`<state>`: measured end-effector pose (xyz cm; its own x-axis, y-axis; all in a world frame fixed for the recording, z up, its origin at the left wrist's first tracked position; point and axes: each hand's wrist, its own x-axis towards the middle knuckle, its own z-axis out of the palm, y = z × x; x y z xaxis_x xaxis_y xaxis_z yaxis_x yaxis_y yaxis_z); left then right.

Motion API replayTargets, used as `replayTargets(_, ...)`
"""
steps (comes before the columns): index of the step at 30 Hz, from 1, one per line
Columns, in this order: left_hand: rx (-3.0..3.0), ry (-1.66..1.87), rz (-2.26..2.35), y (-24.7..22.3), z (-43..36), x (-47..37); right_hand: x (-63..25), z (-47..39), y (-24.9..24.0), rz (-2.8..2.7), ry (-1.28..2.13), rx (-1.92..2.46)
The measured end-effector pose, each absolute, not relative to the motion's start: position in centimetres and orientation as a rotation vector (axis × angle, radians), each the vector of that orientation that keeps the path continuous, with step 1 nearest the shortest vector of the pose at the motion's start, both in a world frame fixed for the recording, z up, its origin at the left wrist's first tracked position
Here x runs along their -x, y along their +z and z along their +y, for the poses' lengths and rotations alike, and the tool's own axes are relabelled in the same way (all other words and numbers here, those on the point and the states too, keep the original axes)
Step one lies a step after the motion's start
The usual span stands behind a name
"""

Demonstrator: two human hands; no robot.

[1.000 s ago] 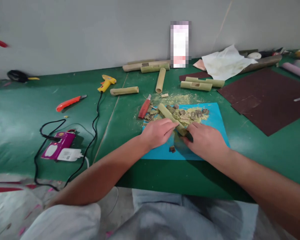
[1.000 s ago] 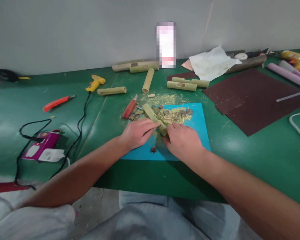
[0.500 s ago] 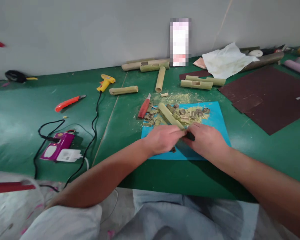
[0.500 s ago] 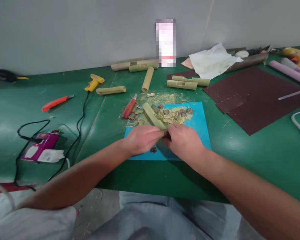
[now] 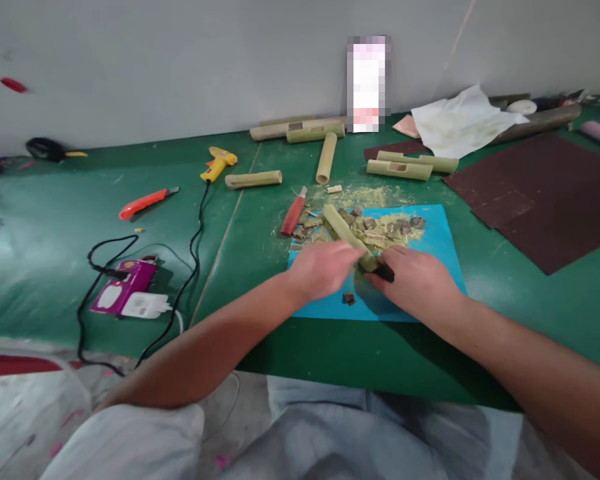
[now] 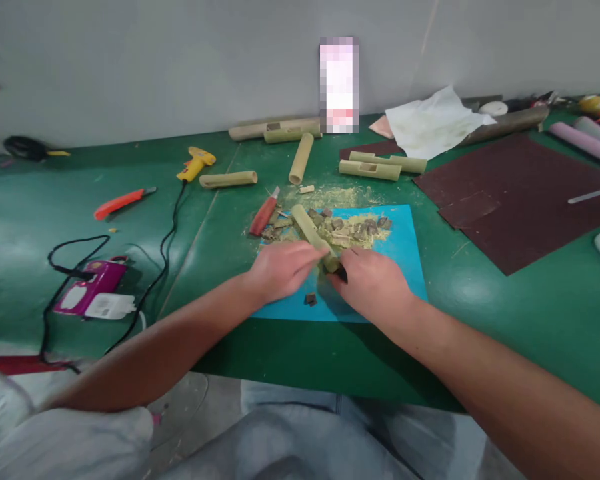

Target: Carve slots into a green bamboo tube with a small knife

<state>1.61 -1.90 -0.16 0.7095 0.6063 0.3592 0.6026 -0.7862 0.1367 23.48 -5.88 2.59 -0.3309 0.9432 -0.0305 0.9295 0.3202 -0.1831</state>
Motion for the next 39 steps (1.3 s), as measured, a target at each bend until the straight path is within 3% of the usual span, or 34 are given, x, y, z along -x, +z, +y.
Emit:
replayTargets(16, -2.824, 0.751, 1.255, -0.3, -1.3, -1.2, -23.4, -6.3, 3.0, -2.559, 0.135, 1.693)
replayTargets(21, -2.880, 0.645, 1.009, -0.6, -1.4, -1.0, -23.1, -6.5, 3.3, -2.591, 0.039, 1.683)
replayTargets(26, -2.736, 0.816, 1.229, -0.5, 0.3, -0.6, -23.0, -6.6, 3.2, -2.607, 0.022, 1.653)
replayTargets(33, -2.869, 0.572, 0.996, 0.0, -3.1, -2.5, -22.9, -6.8, 3.4, -2.598, 0.012, 1.708)
replayTargets(39, -2.660, 0.759, 1.107, -0.2, -1.6, -1.8, -23.0, -6.5, 3.3, -2.618, 0.025, 1.688)
